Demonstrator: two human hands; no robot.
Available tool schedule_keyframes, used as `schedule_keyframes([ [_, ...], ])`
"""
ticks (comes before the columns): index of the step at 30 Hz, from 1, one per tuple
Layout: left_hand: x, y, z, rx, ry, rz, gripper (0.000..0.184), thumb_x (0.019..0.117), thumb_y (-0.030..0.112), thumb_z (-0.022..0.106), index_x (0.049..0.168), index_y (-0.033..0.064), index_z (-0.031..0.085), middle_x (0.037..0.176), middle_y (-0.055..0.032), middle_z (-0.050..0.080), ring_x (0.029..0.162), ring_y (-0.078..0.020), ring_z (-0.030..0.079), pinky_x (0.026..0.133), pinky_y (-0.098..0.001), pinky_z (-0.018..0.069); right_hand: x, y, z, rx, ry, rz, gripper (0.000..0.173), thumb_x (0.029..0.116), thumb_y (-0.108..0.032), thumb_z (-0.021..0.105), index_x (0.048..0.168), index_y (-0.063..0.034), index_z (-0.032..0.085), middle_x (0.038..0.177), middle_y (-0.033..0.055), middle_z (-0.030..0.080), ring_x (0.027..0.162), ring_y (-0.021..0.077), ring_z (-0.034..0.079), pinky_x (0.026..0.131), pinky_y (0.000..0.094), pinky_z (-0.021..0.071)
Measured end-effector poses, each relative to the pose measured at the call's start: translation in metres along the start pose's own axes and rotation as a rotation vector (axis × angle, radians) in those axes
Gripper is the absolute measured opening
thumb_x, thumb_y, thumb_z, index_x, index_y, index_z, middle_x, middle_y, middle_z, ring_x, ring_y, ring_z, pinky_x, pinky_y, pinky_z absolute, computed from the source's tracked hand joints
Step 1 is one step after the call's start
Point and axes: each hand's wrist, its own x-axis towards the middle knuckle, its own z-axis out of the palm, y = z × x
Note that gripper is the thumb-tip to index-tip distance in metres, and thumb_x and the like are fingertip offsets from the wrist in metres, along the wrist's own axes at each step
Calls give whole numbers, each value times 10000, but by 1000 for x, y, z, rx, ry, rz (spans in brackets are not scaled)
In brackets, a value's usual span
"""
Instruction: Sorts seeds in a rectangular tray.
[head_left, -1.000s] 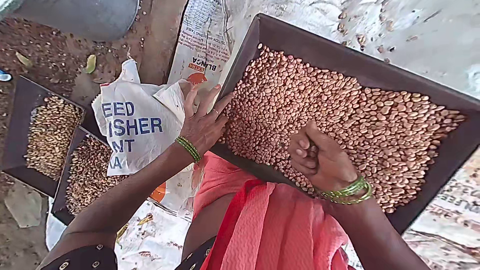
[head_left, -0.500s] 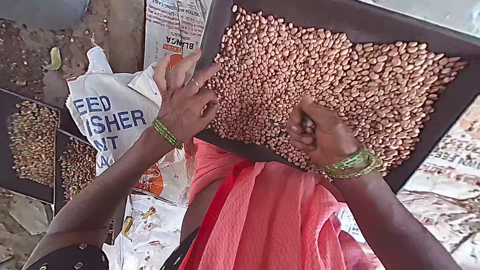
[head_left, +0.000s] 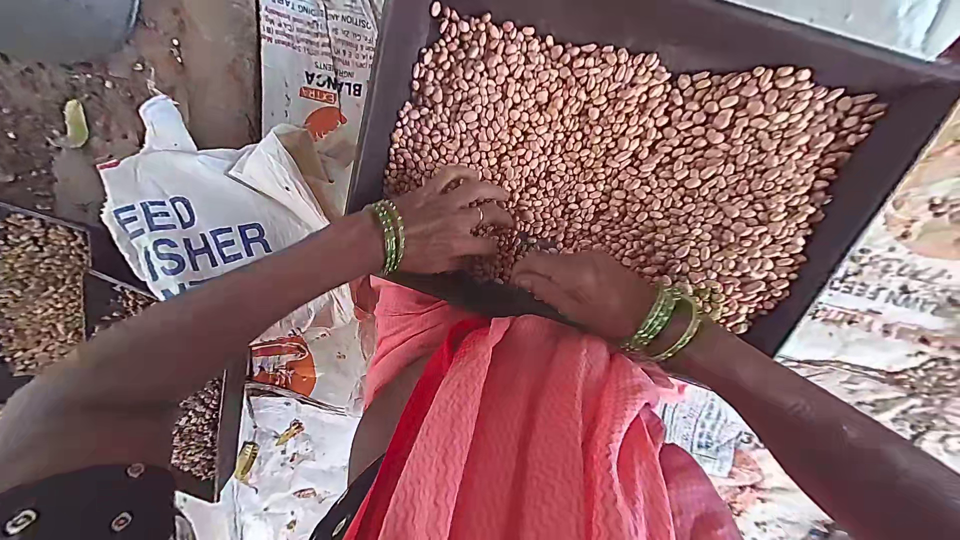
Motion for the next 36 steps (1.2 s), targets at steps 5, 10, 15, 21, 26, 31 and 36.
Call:
schedule_keyframes([
  [5, 13, -49, -23, 129, -8, -120, 360, 998, 38, 538, 1296, 186, 676, 1475, -143, 553, 1438, -434, 402, 1154, -645, 258, 14, 0, 1, -465, -357, -189, 333, 971, -6, 598, 1284, -115, 629, 818, 139, 671, 649, 348, 685, 503, 476, 521],
  [10, 11, -63, -76, 42, 130, -393, 318, 1044, 255, 513, 1321, 212, 664, 1597, -116, 433, 1509, -392, 313, 1167, -625, 249, 26, -5, 1, -569, -418, -205, 371, 936, 48, 634, 1278, -95, 615, 895, 142, 688, 714, 337, 708, 536, 462, 556],
  [15, -15, -42, -102, -43, 314, -491, 307, 1049, 282, 500, 1262, 168, 690, 1536, -120, 500, 1455, -341, 404, 1152, -557, 318, 20, 2, 13, -505, -106, -255, 224, 939, 19, 634, 1146, -38, 697, 777, 142, 685, 612, 314, 700, 468, 425, 537],
  [21, -42, -12, -76, -114, 397, -482, 291, 1051, 265, 519, 1207, 137, 729, 1470, -126, 570, 1390, -344, 476, 1143, -504, 355, 14, -2, 20, -458, -99, -197, 137, 906, 62, 647, 1013, -24, 660, 753, 146, 650, 608, 329, 685, 461, 449, 527],
  [26, -55, -1, -67, -144, 440, -514, 282, 1056, 266, 537, 1197, 134, 743, 1395, -111, 635, 1322, -311, 549, 1115, -492, 388, 26, -27, 1, -223, -439, 328, 243, 1089, -197, 500, 1196, -39, 650, 903, 227, 704, 850, 460, 701, 706, 617, 537],
  [31, -80, 6, -76, -104, 457, -622, 281, 1056, 228, 528, 1193, 102, 738, 1280, -113, 699, 1243, -285, 618, 1090, -490, 408, 8, -28, -9, 82, -423, 441, 350, 1098, -284, 487, 1198, 0, 663, 962, 231, 706, 937, 418, 699, 830, 621, 523],
  [36, -87, 19, -58, 43, 333, -648, 274, 1041, 256, 539, 1078, 117, 772, 1105, -121, 733, 1130, -340, 641, 1095, -591, 308, -26, -33, -7, 39, -221, 276, 353, 1056, -284, 527, 1187, 22, 648, 874, 228, 717, 786, 447, 722, 674, 629, 556],
])
